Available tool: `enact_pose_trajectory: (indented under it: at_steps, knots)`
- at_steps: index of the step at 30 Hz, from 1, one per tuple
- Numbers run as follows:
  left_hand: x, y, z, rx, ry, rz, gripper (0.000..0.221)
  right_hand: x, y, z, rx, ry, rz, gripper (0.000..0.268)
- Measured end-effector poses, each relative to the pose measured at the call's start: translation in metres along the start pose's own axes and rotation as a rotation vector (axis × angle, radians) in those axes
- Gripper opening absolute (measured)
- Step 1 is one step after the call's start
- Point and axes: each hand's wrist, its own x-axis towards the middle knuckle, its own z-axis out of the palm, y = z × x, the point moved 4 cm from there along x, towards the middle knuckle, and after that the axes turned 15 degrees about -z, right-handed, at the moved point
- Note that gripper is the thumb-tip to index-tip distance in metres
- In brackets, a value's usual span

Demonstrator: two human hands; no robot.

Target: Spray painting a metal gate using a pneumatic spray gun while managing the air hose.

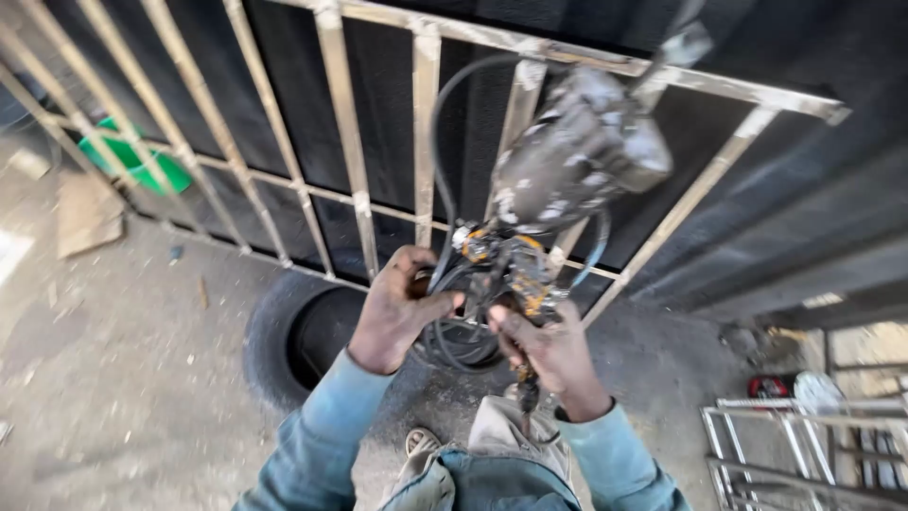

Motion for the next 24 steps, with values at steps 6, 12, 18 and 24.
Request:
enact_pose_trajectory:
  at_steps: [6,12,18,24]
  knots:
    - [-0.008,0.025,-0.038,0.382,0.169,0.027,0.063,0.005,-0.058,0.038,-0.168,-0.121,-0.187,0.018]
    - [0.000,0.050,-0.097,1.037,0.401,0.447,0.055,0.006,-0.090,-0.010,-0.409,0.009,-0.299,0.034]
    - [0.020,0.084,-0.127,1.153,0.534,0.446,0.049,0.035,-0.097,-0.089,-0.420,0.336,-0.507,0.026]
    - [0.013,0.098,-0.134,1.246,0.728,0.323,0.047,0.056,-0.077,-0.180,-0.410,0.546,-0.579,0.018]
